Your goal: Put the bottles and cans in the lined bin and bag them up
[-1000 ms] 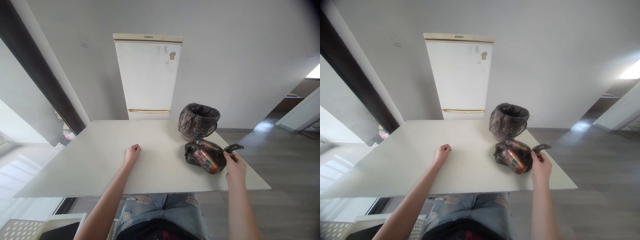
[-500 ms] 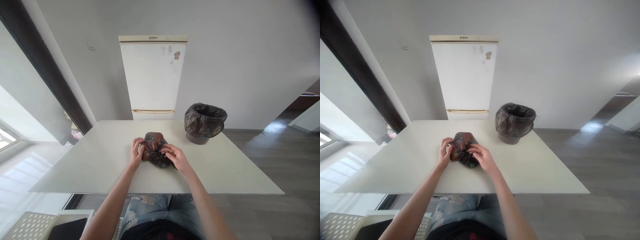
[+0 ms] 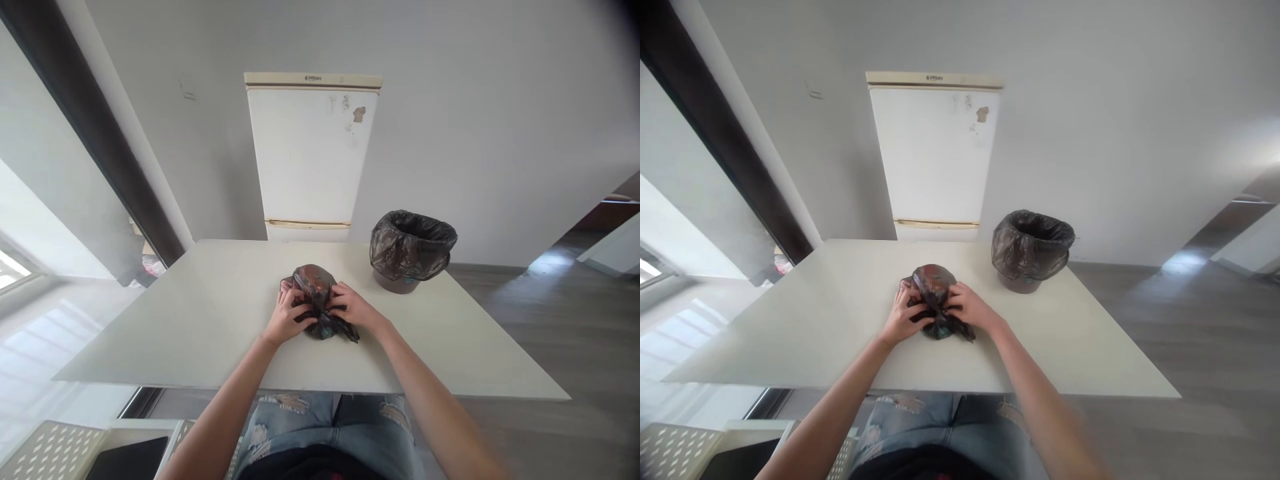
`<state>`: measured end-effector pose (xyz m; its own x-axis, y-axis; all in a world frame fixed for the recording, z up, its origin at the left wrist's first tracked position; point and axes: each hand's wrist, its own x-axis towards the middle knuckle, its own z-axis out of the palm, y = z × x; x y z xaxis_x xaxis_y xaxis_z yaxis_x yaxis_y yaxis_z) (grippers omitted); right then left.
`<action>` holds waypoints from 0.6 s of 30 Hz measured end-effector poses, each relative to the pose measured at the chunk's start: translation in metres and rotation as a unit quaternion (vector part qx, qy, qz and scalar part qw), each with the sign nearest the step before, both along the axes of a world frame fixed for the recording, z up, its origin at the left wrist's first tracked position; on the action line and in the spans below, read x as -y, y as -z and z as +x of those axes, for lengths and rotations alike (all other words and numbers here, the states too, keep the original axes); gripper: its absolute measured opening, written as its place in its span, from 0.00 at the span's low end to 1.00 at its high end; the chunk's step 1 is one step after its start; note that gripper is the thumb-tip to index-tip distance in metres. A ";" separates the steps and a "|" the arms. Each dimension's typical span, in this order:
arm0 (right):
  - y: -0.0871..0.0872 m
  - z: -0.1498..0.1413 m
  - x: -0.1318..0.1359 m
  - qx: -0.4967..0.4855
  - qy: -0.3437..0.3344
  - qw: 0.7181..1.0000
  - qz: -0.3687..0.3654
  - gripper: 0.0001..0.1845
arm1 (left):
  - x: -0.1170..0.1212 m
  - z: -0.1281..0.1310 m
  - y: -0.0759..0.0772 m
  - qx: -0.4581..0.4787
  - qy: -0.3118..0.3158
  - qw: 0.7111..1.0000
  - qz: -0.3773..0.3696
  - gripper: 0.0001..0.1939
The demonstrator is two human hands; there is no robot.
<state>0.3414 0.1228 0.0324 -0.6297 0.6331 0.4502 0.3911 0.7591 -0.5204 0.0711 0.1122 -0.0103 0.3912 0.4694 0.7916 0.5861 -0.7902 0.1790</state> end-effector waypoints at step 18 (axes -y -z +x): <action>0.019 0.002 -0.001 -0.433 0.082 0.849 -0.292 0.20 | 0.000 -0.012 -0.007 0.206 -0.070 0.971 -0.096 0.13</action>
